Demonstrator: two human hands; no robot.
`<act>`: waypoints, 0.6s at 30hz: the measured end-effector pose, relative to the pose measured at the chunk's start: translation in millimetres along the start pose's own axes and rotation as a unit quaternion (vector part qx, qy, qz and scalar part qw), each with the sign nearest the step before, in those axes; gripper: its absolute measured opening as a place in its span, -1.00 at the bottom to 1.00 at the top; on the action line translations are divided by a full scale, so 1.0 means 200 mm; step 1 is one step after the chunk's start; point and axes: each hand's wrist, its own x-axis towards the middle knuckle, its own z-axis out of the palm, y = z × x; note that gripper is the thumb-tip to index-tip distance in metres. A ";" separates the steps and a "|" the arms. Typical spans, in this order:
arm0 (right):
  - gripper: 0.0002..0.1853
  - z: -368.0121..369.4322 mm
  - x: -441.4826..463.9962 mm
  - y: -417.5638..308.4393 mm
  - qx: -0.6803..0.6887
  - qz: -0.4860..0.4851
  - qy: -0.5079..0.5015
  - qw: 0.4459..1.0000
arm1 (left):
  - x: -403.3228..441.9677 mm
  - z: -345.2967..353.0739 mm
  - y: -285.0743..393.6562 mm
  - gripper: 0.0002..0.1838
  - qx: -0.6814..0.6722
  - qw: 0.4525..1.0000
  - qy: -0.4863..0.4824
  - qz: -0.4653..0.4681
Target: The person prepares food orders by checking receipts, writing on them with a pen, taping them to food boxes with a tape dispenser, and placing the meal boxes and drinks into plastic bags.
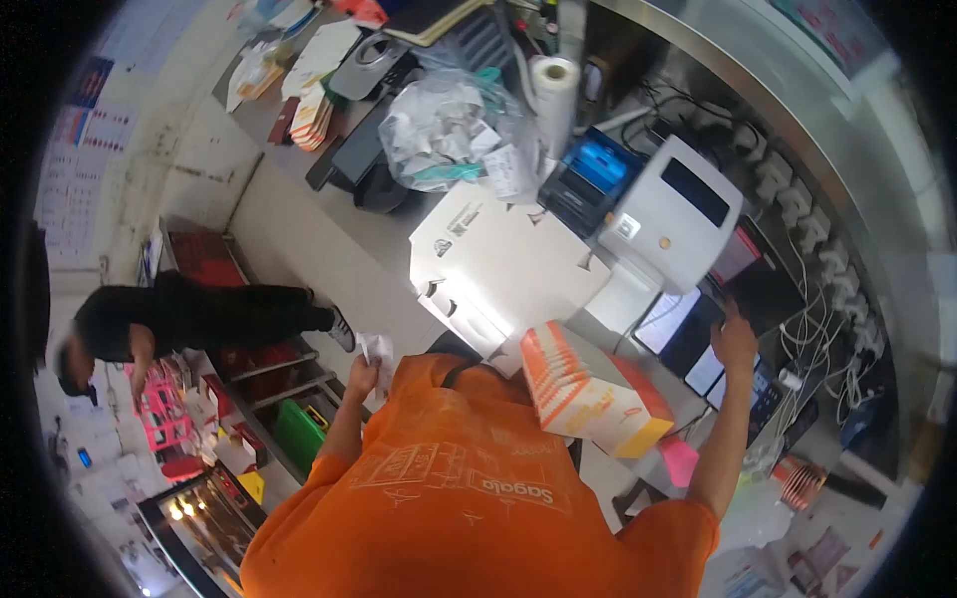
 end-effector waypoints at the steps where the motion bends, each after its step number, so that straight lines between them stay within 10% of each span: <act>1: -0.40 -0.01 -0.01 0.05 0.013 -0.054 0.032 0.998 | 0.00 -0.01 0.02 -0.61 -0.018 1.000 0.000 -0.009; 10: -0.64 -0.81 -0.56 -1.35 0.057 -0.249 -0.067 0.964 | 0.39 -0.18 0.23 -0.70 -0.278 0.960 -0.035 0.015; 16: -0.15 -0.24 -0.66 -2.42 0.254 -0.351 -0.113 0.895 | 0.42 -0.42 0.82 -0.72 -0.605 0.738 -0.297 -0.010; 18: -0.23 0.02 -0.73 -2.76 0.470 -0.244 -0.248 0.812 | 0.44 -0.53 0.95 -0.73 -0.636 0.706 -0.310 -0.037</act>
